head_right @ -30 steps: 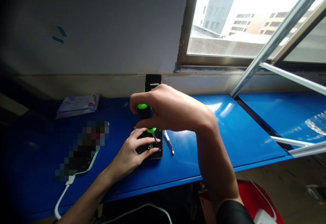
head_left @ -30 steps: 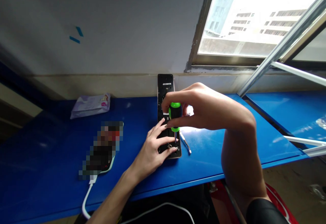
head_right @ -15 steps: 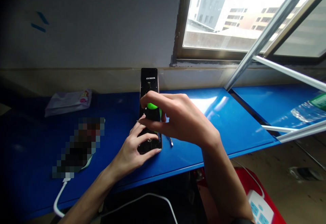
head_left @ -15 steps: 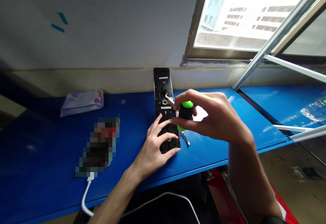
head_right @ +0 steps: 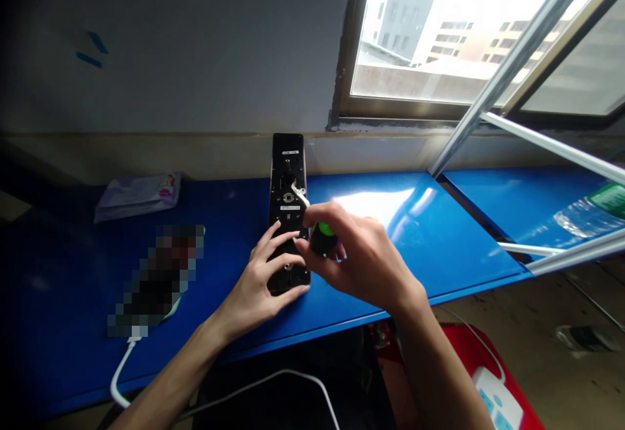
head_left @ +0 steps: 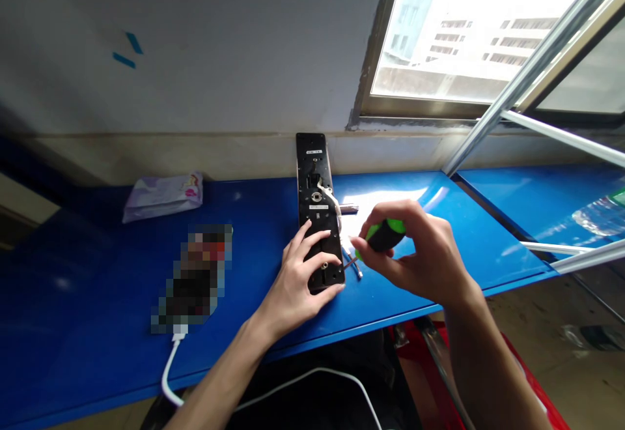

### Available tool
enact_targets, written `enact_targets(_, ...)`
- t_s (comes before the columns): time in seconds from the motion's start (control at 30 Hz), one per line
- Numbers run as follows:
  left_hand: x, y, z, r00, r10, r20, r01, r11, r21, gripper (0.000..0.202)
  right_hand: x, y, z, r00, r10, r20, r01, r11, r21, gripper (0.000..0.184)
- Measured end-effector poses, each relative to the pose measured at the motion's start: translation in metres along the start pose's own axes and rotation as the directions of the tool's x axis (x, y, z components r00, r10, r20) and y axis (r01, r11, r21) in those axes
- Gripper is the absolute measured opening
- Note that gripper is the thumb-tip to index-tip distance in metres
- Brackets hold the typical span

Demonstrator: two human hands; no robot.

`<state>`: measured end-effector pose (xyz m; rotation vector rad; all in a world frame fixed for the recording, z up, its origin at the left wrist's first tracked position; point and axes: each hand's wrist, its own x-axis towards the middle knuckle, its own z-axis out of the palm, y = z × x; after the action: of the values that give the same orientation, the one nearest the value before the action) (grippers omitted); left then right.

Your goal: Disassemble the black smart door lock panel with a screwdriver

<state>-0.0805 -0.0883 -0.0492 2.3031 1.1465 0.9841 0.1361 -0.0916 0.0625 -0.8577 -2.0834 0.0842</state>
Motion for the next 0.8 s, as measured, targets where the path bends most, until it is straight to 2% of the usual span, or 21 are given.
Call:
enact_targets(0.17, 0.0, 0.003, 0.0, 1.0, -0.01, 0.001, 0.01, 1.0, -0.003, 0.031, -0.009, 0.004, -0.004, 0.994, 0.045, -0.098, -0.046, 0.999, -0.014, 0.028)
enact_targets(0.3, 0.0, 0.003, 0.0, 1.0, -0.024, 0.014, 0.024, 1.0, -0.015, 0.025, -0.011, 0.003, -0.001, 0.995, 0.039, -0.089, -0.037, 0.999, 0.029, 0.028)
enact_targets(0.57, 0.0, 0.004, 0.0, 0.999, -0.032, 0.023, 0.032, 0.999, -0.022, 0.022, -0.003, -0.005, 0.003, 0.995, 0.006, -0.1, -0.015, 0.995, -0.095, 0.021)
enact_targets(0.67, 0.0, 0.002, 0.001, 0.999, -0.027, 0.022, 0.027, 1.0, -0.015, 0.022, 0.003, -0.017, -0.003, 1.0, 0.018, -0.024, -0.022, 0.978, -0.21, 0.022)
enact_targets(0.8, -0.001, -0.001, 0.003, 1.0, -0.011, 0.021, 0.012, 1.0, -0.004, 0.025, 0.012, -0.034, -0.012, 0.991, 0.117, 0.071, -0.086, 0.935, -0.345, 0.045)
